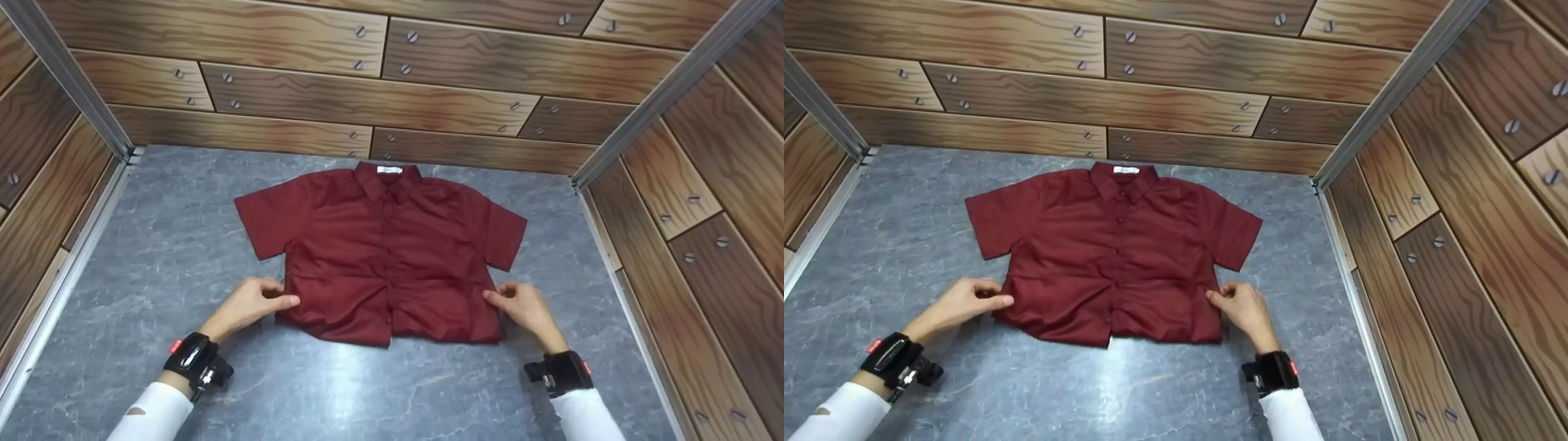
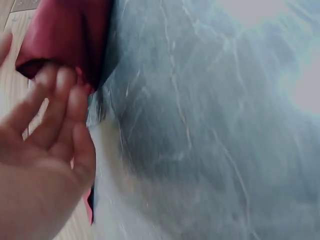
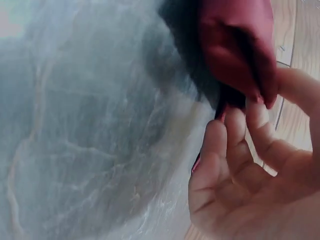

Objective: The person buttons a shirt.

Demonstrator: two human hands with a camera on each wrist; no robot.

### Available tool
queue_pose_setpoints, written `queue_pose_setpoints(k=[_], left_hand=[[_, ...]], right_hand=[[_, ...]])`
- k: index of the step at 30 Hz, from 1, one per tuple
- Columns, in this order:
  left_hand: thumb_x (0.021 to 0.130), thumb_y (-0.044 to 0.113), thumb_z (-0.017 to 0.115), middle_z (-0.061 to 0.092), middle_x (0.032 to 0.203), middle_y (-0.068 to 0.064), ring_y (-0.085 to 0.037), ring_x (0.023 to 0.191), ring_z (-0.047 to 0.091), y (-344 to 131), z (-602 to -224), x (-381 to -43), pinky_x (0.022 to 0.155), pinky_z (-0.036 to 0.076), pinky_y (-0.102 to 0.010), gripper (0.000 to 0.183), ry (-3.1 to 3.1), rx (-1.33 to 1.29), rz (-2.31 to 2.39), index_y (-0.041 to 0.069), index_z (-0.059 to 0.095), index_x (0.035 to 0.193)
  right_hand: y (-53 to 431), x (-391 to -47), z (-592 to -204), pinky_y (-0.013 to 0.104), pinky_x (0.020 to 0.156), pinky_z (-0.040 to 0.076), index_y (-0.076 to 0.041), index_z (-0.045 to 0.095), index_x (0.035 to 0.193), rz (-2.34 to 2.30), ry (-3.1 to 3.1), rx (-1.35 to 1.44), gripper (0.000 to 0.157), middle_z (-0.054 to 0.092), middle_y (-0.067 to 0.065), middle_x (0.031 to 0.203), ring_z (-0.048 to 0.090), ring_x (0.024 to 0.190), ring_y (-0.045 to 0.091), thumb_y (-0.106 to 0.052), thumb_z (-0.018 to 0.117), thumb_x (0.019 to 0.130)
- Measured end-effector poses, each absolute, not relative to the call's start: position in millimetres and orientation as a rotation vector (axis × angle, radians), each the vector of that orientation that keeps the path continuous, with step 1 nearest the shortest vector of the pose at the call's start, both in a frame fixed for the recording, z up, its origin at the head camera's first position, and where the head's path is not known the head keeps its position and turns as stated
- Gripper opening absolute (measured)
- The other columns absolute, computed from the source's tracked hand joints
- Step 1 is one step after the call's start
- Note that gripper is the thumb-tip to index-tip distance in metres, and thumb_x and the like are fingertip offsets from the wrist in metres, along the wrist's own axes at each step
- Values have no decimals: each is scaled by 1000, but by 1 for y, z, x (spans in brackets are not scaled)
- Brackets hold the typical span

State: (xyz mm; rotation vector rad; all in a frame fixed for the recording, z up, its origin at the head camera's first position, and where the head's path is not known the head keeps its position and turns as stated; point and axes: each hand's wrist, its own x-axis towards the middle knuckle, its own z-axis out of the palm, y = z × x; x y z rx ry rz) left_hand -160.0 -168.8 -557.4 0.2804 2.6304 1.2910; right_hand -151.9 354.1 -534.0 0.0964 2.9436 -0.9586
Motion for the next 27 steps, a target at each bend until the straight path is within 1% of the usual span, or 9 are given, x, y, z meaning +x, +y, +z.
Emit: queue_pose_setpoints(k=[3, 6, 8, 11, 15, 20, 23, 25, 27], left_hand=[[65, 53, 70, 61, 94, 10, -8, 90, 56, -171, -557, -161, 80, 44, -31, 38, 2607, 393, 1325, 25, 69, 91], [70, 44, 70, 61, 97, 9, -8, 95, 54, -171, -557, -164, 83, 43, -28, 30, 2582, 460, 1423, 24, 70, 92], [74, 39, 68, 61, 92, 8, -7, 88, 55, -169, -555, -166, 78, 44, -26, 22, 2562, 463, 1522, 22, 71, 87], [82, 28, 63, 59, 79, 1, -8, 73, 52, -161, -542, -172, 66, 43, -23, 16, 2542, 432, 1687, 12, 66, 85], [86, 15, 57, 50, 69, -9, -13, 61, 46, -146, -521, -189, 54, 38, -23, 17, 2462, 293, 1972, -1, 55, 85], [86, 20, 57, 58, 70, -13, -17, 60, 53, -133, -523, -227, 54, 43, -26, 21, 2413, -13, 2194, -1, 56, 88], [87, 27, 56, 62, 81, -13, -16, 70, 57, -127, -531, -248, 63, 45, -27, 28, 2371, -225, 2220, 2, 58, 98], [87, 29, 55, 62, 97, -14, -16, 84, 58, -123, -535, -261, 74, 45, -26, 36, 2319, -319, 2235, 2, 57, 109], [88, 32, 53, 56, 117, -14, -16, 103, 53, -120, -535, -271, 88, 40, -26, 46, 2245, -338, 2257, 2, 50, 123]], right_hand=[[356, -156, -531, 31, 65, 43, -14, 66, 87, -1017, 2980, 32, 27, 64, 0, 81, 56, 74, 15, -39, 65, 78], [355, -161, -529, 31, 71, 44, -13, 66, 93, -1094, 3050, 14, 29, 65, 3, 89, 58, 82, 16, -38, 64, 79], [353, -165, -529, 27, 71, 44, -12, 65, 93, -1165, 3087, 38, 30, 65, 3, 89, 57, 82, 14, -39, 62, 80], [348, -174, -527, 23, 66, 41, -11, 60, 93, -1299, 3088, 102, 30, 63, 4, 85, 55, 77, 14, -39, 56, 84], [341, -193, -521, 26, 66, 39, -7, 54, 97, -1437, 3049, 184, 32, 59, 8, 87, 52, 76, 17, -37, 50, 89], [333, -230, -515, 31, 80, 37, -1, 52, 105, -1502, 2955, 327, 34, 55, 14, 102, 50, 90, 21, -32, 49, 90], [329, -253, -512, 28, 83, 36, 0, 52, 109, -1657, 2770, 471, 36, 54, 12, 106, 48, 94, 18, -30, 50, 90], [327, -266, -509, 27, 87, 35, 0, 51, 117, -1882, 2546, 518, 41, 52, 11, 114, 47, 101, 17, -30, 50, 90], [328, -274, -506, 29, 94, 32, -2, 43, 128, -2106, 2265, 511, 50, 45, 10, 127, 42, 112, 18, -34, 49, 90]])
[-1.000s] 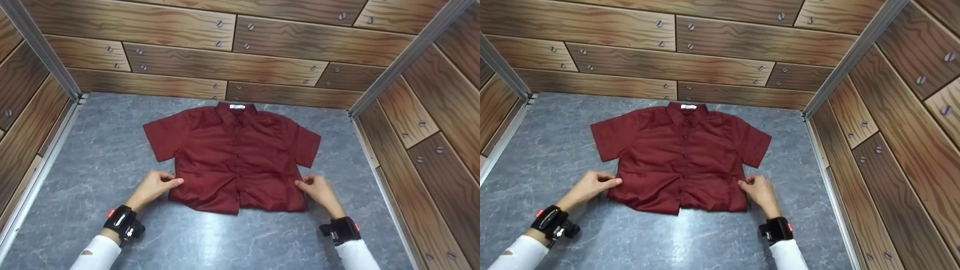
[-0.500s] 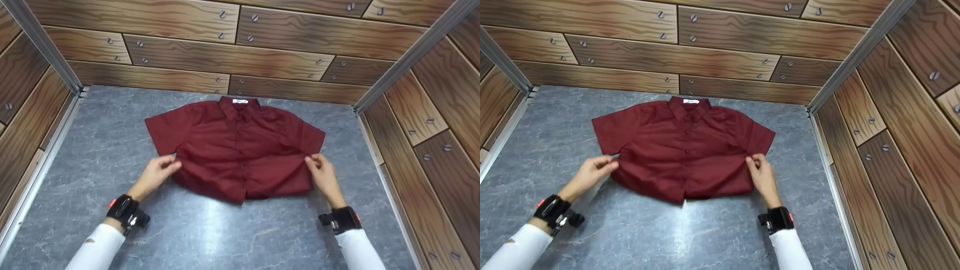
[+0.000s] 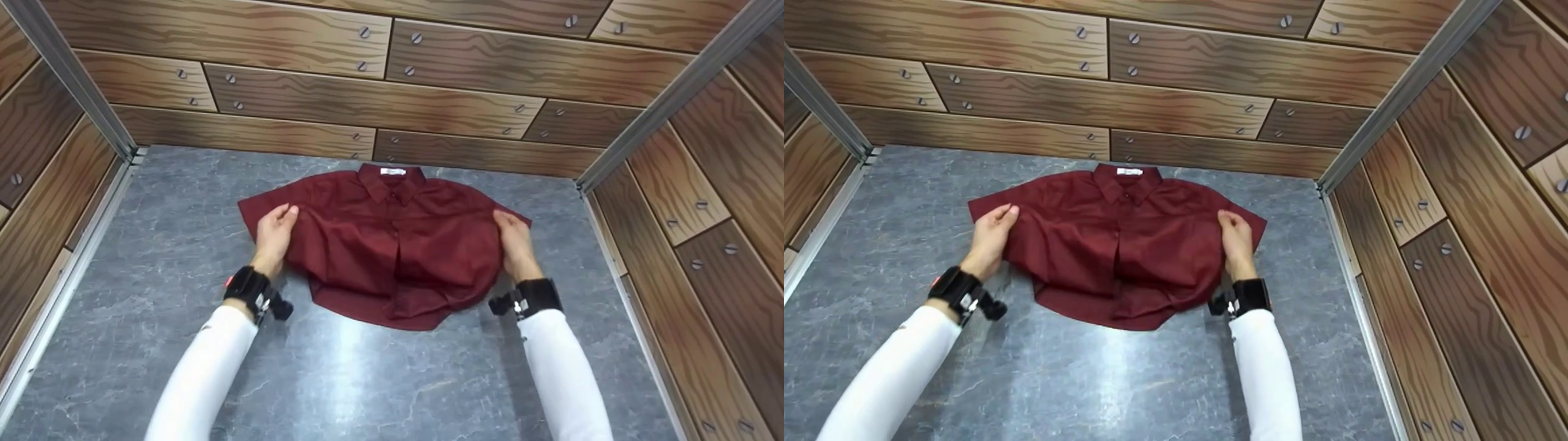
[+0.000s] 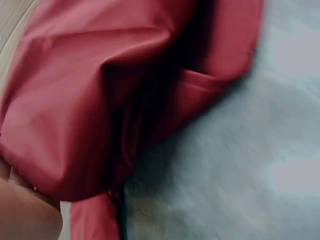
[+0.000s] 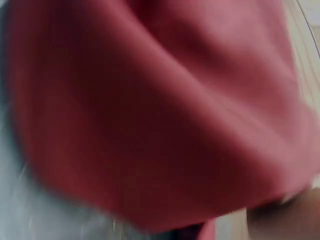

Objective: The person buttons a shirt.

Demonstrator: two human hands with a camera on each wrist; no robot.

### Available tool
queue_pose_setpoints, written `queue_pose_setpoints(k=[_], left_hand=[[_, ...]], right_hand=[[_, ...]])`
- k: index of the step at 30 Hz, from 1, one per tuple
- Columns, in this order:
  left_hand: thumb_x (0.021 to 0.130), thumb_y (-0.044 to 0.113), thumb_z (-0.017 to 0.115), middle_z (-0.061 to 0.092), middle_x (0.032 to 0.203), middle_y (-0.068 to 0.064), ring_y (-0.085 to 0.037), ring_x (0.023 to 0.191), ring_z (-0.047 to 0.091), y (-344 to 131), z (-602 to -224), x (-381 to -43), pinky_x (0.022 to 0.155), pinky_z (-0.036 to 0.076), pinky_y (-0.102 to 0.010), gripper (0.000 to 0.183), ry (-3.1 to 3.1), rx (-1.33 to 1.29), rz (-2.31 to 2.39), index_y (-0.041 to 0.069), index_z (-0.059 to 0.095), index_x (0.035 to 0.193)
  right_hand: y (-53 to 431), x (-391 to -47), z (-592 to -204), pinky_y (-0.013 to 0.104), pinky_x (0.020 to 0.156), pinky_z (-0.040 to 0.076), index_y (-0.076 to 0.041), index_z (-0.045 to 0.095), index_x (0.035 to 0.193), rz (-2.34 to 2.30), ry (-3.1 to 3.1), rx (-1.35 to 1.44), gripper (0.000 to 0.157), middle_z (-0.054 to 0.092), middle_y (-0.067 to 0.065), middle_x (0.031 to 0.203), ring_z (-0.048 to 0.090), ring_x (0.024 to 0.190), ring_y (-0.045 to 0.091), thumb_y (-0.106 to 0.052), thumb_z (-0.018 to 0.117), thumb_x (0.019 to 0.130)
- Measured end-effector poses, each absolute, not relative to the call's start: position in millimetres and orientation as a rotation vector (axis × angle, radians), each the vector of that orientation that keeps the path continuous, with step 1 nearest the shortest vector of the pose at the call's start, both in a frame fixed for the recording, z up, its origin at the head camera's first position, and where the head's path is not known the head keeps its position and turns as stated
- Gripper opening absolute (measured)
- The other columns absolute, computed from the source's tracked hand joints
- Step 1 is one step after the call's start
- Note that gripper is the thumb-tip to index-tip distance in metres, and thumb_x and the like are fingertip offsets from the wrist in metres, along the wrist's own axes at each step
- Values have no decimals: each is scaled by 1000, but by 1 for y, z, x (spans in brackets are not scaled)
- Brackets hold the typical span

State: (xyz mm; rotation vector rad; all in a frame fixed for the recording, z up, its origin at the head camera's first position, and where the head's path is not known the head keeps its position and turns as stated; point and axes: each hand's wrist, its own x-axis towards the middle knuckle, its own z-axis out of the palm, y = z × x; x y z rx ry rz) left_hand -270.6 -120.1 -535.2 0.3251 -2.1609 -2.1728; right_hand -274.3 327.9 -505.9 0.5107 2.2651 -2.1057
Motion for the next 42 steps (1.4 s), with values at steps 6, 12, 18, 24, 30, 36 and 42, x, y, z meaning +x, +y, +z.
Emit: queue_pose_setpoints(k=[6, 12, 18, 24, 30, 36, 42], left_hand=[[86, 38, 54, 35, 138, -17, -21, 126, 34, -119, -540, -270, 103, 26, -32, 71, -2228, 239, -2255, 10, 19, 142], [79, 42, 63, 45, 126, -19, -24, 116, 42, -124, -553, -236, 96, 33, -36, 74, -2398, 293, -2111, 8, 30, 136], [73, 35, 71, 62, 96, -5, -16, 84, 55, -130, -565, -222, 76, 43, -29, 47, -2667, 3, -1945, 8, 56, 108], [84, 31, 60, 55, 95, -11, -15, 80, 51, -133, -564, -216, 72, 42, -26, 47, -2618, -140, -1980, -1, 49, 116], [93, 23, 45, 11, 145, -21, -26, 132, 16, -128, -557, -210, 107, 13, -38, 68, -2408, -67, -2560, -3, 2, 140], [86, 48, 49, 42, 129, -13, -24, 117, 41, -137, -557, -209, 94, 36, -38, 65, -2649, 244, -2531, 3, 34, 130], [80, 46, 59, 51, 73, 2, -11, 68, 50, -137, -563, -209, 63, 41, -25, 43, -2736, 194, -2173, 5, 61, 89]], right_hand=[[326, -262, -514, 38, 97, 30, -8, 25, 138, -2064, 2135, 527, 78, 34, 17, 137, 37, 120, 27, -56, 48, 82], [322, -230, -530, 33, 82, 40, -1, 49, 116, -1389, 2654, 480, 74, 53, 14, 109, 50, 95, 23, -62, 55, 74], [329, -212, -533, 31, 72, 39, -5, 62, 96, -1274, 2628, 259, 48, 55, 6, 87, 49, 79, 18, -50, 60, 78], [332, -206, -529, 37, 86, 37, -9, 54, 114, -1451, 2521, 67, 46, 56, 12, 103, 50, 97, 23, -46, 47, 88], [339, -199, -528, 36, 90, 38, 0, 35, 132, -1448, 2163, 117, 55, 43, 15, 126, 45, 108, 22, -35, 47, 91], [339, -205, -528, 29, 62, 43, -1, 51, 100, -1149, 2475, 168, 45, 48, 6, 87, 48, 75, 17, -44, 49, 87], [336, -214, -532, 26, 55, 38, -6, 56, 78, -1242, 2553, 185, 45, 45, 0, 67, 45, 61, 14, -51, 57, 80]])
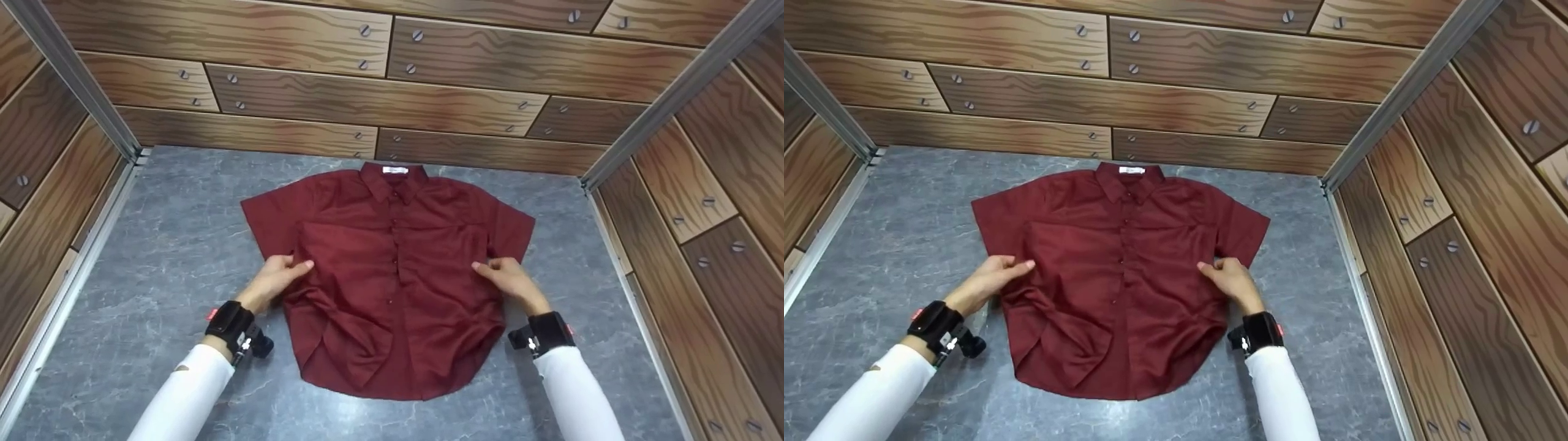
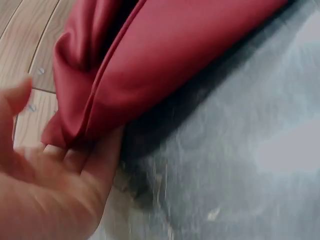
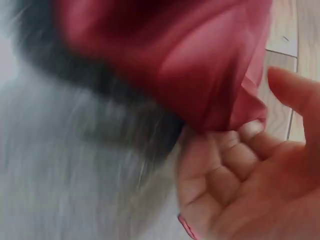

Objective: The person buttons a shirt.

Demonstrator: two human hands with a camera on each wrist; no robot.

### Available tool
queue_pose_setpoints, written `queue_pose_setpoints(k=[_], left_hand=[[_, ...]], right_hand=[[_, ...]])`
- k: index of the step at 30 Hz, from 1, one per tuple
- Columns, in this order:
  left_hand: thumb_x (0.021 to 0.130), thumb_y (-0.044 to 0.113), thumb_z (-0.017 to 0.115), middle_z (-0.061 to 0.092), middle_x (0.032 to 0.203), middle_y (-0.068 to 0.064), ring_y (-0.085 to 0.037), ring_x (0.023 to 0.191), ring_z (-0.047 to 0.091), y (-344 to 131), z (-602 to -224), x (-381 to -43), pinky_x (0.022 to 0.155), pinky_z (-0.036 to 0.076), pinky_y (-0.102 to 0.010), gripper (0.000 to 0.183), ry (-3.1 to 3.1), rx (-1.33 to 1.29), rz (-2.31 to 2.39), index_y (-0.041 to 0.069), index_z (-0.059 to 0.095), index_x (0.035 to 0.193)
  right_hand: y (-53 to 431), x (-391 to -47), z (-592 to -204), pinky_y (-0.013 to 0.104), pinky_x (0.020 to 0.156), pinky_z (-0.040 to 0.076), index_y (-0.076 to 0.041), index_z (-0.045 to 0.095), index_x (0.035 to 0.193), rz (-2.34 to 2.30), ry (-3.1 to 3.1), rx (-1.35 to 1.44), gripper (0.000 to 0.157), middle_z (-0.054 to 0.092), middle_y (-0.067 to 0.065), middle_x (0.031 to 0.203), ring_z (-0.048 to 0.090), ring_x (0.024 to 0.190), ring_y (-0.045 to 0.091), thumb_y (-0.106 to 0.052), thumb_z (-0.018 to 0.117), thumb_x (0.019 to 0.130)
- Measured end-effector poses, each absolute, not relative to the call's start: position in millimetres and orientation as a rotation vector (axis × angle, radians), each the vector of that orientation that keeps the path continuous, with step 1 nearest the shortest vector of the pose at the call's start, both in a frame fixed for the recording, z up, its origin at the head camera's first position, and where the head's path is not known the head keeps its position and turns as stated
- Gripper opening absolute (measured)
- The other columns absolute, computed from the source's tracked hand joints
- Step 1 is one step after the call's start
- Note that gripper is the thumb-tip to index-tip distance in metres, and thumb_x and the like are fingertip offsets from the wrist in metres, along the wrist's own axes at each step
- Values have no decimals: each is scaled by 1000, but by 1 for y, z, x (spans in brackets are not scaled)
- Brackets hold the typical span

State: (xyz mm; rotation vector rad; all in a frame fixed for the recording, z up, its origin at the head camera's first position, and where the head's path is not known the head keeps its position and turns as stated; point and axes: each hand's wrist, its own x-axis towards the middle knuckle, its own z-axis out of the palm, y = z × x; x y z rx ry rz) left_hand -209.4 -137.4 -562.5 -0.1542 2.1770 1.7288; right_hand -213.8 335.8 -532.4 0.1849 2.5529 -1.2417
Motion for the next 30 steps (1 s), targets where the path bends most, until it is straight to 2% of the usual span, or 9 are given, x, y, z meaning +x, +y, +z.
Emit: queue_pose_setpoints(k=[3, 6, 12, 14, 17, 20, 24, 27, 30], left_hand=[[79, 35, 65, 57, 72, 3, -9, 65, 53, -136, -568, -210, 62, 44, -24, 31, 2101, -130, 1868, 5, 63, 86], [78, 32, 67, 63, 78, -1, -10, 70, 58, -140, -571, -211, 65, 47, -26, 32, 1898, -125, 1960, 3, 62, 90], [76, 62, 52, 58, 108, -11, -24, 93, 59, -145, -563, -217, 74, 49, -42, 67, 1740, -278, 1815, 8, 51, 116], [76, 67, 46, 56, 109, -11, -22, 95, 57, -142, -559, -222, 76, 48, -38, 72, 1895, -292, 1774, 8, 51, 117], [78, 64, 46, 55, 86, -6, -18, 80, 53, -136, -557, -229, 69, 43, -30, 62, 2269, -283, 1653, 6, 59, 96], [83, 48, 54, 47, 69, -2, -16, 67, 45, -133, -559, -233, 62, 37, -27, 44, 2484, -313, 1652, 5, 57, 76], [83, 30, 61, 55, 77, -1, -12, 70, 51, -134, -564, -235, 65, 43, -23, 26, 2334, -420, 1940, 4, 61, 86], [82, 31, 62, 59, 90, -3, -11, 76, 54, -136, -566, -239, 68, 45, -23, 32, 2231, -519, 2070, 4, 62, 99], [81, 32, 63, 59, 91, -5, -12, 74, 54, -133, -565, -249, 66, 45, -23, 35, 2213, -563, 2138, 3, 63, 101]], right_hand=[[342, -216, -536, 25, 61, 43, -3, 60, 89, -1451, 2490, 164, 40, 53, 0, 73, 51, 65, 11, -42, 59, 81], [353, -216, -540, 28, 68, 47, -1, 58, 102, -1583, 2358, 170, 43, 60, 2, 84, 58, 75, 11, -40, 57, 83], [361, -222, -546, 37, 72, 50, -7, 53, 108, -1551, 2187, 330, 53, 61, -1, 85, 61, 78, 13, -54, 48, 84], [355, -224, -544, 35, 69, 49, -9, 52, 111, -1590, 2212, 377, 52, 57, -1, 83, 58, 74, 12, -53, 49, 83], [346, -228, -541, 28, 58, 44, -9, 53, 108, -1588, 2307, 411, 50, 47, -5, 71, 47, 60, 7, -51, 54, 82], [342, -232, -540, 24, 50, 35, -6, 55, 99, -1591, 2400, 398, 44, 38, -7, 62, 38, 53, 6, -46, 58, 81], [341, -236, -540, 22, 52, 37, -5, 53, 94, -1701, 2469, 401, 36, 45, -5, 68, 42, 59, 7, -39, 60, 82], [341, -242, -539, 23, 60, 39, -8, 54, 98, -1739, 2529, 489, 35, 49, -3, 80, 46, 69, 9, -39, 59, 83], [339, -254, -539, 22, 66, 38, -7, 56, 101, -1694, 2627, 553, 37, 51, 0, 89, 46, 77, 11, -39, 58, 83]])
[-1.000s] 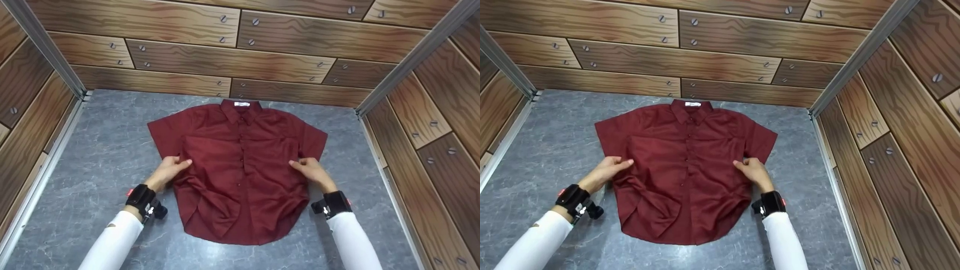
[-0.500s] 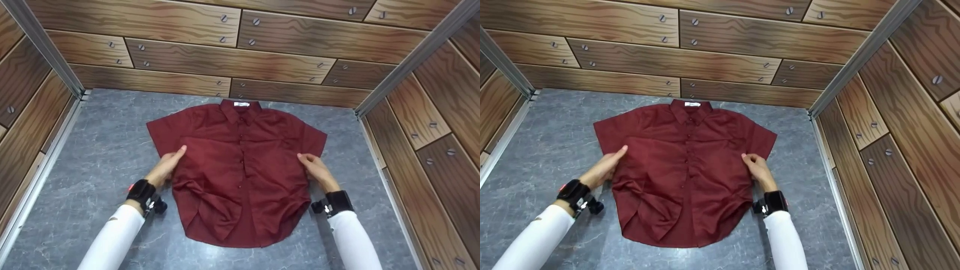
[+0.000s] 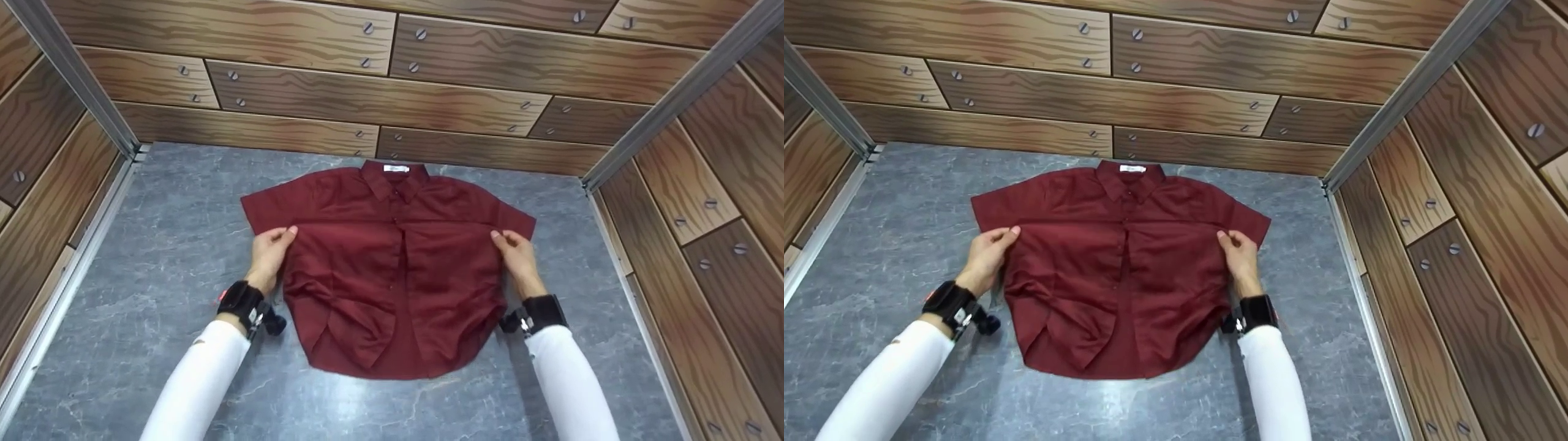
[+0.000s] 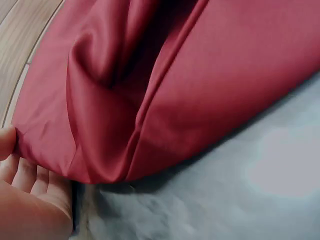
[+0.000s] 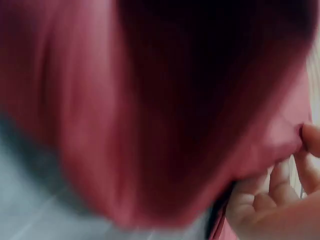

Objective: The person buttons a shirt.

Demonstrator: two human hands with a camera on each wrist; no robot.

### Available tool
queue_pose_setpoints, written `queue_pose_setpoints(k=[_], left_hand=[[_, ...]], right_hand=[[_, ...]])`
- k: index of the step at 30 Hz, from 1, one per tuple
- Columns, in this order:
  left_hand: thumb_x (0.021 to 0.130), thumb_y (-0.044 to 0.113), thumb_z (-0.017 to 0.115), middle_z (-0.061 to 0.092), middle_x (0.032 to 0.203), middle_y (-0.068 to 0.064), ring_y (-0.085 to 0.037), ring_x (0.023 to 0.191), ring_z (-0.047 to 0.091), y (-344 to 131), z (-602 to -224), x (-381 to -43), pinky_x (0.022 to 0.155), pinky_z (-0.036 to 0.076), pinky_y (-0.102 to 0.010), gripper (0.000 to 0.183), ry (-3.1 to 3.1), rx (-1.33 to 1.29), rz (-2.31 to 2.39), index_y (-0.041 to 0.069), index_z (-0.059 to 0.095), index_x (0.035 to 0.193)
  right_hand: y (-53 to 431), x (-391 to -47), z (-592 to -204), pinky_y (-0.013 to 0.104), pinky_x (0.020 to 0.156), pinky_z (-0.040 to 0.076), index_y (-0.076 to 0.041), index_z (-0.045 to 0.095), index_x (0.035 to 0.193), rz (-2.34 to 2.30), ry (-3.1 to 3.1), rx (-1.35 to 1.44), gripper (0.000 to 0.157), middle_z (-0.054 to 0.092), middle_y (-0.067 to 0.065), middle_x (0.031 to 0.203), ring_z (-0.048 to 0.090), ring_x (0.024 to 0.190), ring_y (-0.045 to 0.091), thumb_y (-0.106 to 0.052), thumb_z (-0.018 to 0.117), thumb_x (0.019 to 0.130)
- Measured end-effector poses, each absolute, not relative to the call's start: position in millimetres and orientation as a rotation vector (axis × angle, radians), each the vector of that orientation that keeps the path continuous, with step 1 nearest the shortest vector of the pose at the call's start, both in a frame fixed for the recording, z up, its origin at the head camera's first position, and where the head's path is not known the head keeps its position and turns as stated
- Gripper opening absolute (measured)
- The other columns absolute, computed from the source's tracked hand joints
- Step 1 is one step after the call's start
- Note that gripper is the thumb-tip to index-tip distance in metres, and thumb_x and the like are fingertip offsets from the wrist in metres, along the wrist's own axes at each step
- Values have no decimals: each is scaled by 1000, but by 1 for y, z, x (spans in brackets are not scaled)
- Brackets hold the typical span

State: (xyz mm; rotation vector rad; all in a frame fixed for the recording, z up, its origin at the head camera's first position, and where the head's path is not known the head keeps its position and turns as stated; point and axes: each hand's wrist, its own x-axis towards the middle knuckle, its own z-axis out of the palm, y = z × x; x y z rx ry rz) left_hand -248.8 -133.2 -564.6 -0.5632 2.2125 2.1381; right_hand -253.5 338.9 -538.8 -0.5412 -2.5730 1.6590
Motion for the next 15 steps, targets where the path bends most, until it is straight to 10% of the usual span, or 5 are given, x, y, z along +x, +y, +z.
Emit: queue_pose_setpoints(k=[10, 15], left_hand=[[80, 30, 63, 58, 104, -10, -20, 91, 56, -121, -563, -254, 79, 43, -31, 42, 2640, -504, 1803, 8, 53, 115], [75, 23, 67, 48, 101, -8, -27, 93, 47, -111, -561, -237, 80, 36, -40, 27, 3256, 12, 1422, 13, 57, 99]], right_hand=[[322, -263, -540, 38, 76, 40, -5, 53, 111, 921, -2842, -405, 46, 56, 12, 94, 52, 86, 26, -41, 56, 83], [306, -246, -536, 42, 73, 38, -10, 57, 97, 632, -2695, -9, 26, 52, 7, 85, 50, 80, 27, -27, 64, 78]])
